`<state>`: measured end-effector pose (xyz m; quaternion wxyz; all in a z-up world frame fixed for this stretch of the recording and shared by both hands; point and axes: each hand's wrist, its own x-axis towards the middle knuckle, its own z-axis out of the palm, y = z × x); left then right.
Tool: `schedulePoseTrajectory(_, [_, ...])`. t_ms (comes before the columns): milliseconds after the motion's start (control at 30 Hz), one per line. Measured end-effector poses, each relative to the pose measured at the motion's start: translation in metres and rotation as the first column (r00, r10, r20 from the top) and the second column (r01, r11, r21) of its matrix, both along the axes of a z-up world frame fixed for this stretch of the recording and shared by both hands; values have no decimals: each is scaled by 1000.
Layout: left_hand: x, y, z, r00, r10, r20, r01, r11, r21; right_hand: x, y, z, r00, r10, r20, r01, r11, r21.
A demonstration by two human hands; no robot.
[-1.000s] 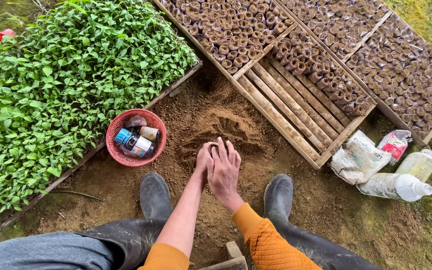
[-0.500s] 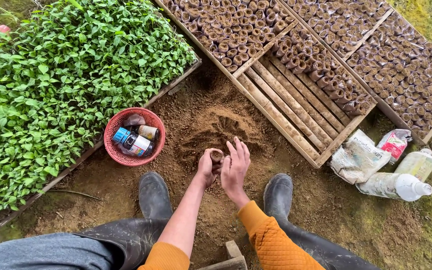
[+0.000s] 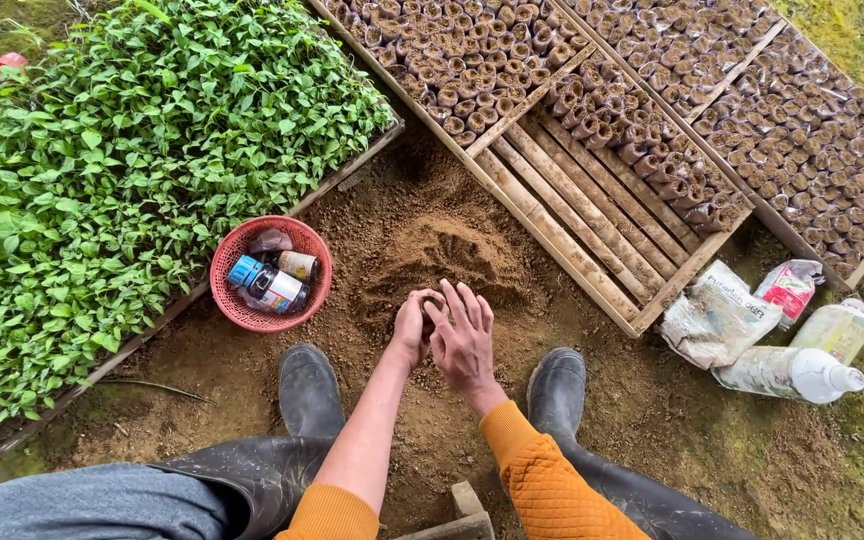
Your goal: The person scoops soil from a pile on the ground and packs it into small plastic seedling pots. They then place the filled pots into a wooden tray next to other prepared pots.
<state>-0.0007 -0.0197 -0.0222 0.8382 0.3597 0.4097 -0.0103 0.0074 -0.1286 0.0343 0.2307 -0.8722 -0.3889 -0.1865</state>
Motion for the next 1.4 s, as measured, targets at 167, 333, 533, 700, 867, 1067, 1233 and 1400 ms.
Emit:
schedulePoseTrajectory(167, [1,2,6,1000,11,23,-11,1000,18,-1,1,6,1000,-24,0,24,1000,1])
schedulePoseTrajectory(333, [-1,2,-8,999,51,18,-51,999,-13,-3,2,4,998,-40,-42,39,999,-16])
schedulePoseTrajectory(533, [-6,3,-16,998,53,-38,-54,998,-34,-7,6,-3,994,-61,-91,56,997,-56])
schedulePoseTrajectory(700, [-14,1,-3,994,87,-70,-87,996,-10,-17,12,6,992,-113,-49,101,976,-195])
schedulePoseTrajectory(867, [-17,-2,55,986,137,-98,-140,990,-26,-23,14,0,992,-114,-55,97,964,-246])
schedulePoseTrajectory(1067, [-11,-2,74,987,117,-110,-115,993,22,-6,9,7,977,-90,-192,59,985,-161])
schedulePoseTrajectory(1233, [-10,25,-3,988,138,-65,-141,989,-50,11,-10,-32,861,-138,-489,150,989,-14])
schedulePoseTrajectory(1400, [-20,51,-3,970,230,82,-221,969,-110,7,-11,-66,843,-102,-528,-27,972,-231])
